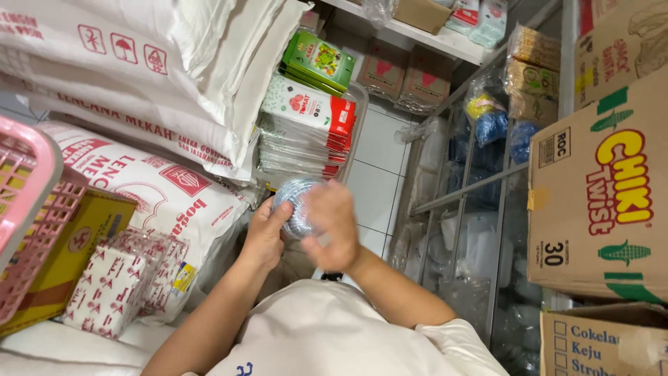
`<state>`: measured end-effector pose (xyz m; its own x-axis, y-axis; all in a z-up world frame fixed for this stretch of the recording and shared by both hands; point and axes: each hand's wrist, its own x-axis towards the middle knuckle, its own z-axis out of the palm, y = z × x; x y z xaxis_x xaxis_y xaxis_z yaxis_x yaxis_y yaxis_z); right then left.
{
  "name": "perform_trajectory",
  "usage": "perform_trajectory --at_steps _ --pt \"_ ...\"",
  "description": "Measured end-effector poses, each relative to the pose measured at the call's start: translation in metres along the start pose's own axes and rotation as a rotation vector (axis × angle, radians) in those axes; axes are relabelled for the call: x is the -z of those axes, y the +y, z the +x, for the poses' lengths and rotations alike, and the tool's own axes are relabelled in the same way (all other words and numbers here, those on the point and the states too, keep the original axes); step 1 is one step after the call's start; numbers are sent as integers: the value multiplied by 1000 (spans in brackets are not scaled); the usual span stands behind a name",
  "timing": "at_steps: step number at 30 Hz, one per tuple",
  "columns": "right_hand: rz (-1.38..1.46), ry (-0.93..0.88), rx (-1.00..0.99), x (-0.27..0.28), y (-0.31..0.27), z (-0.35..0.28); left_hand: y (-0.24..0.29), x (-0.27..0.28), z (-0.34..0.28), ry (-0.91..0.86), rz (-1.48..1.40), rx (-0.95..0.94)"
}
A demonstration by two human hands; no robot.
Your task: The person picks up a stack of foil containers from a shelf and places them into a pink basket before moving to a different area. They then place a packet of labels into a clear container and handle the foil containers again.
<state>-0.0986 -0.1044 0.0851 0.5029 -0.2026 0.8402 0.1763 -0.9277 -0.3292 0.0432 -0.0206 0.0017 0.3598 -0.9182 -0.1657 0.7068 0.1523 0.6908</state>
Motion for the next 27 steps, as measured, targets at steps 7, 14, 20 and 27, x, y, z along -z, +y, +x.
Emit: perform_trajectory --at_steps 7,14,20,27 --pt "59 14 -501 -10 28 -36 -18 1 5 -78 145 -92" --pt "1153 434 -1117 7 53 -58 -22 -12 17 -134 8 -24" --pt "1212 387 -1241 30 109 -57 -41 -29 49 -147 257 93" --pt "1249 62 -1299 68 227 -32 -71 -69 131 -18 203 -30"
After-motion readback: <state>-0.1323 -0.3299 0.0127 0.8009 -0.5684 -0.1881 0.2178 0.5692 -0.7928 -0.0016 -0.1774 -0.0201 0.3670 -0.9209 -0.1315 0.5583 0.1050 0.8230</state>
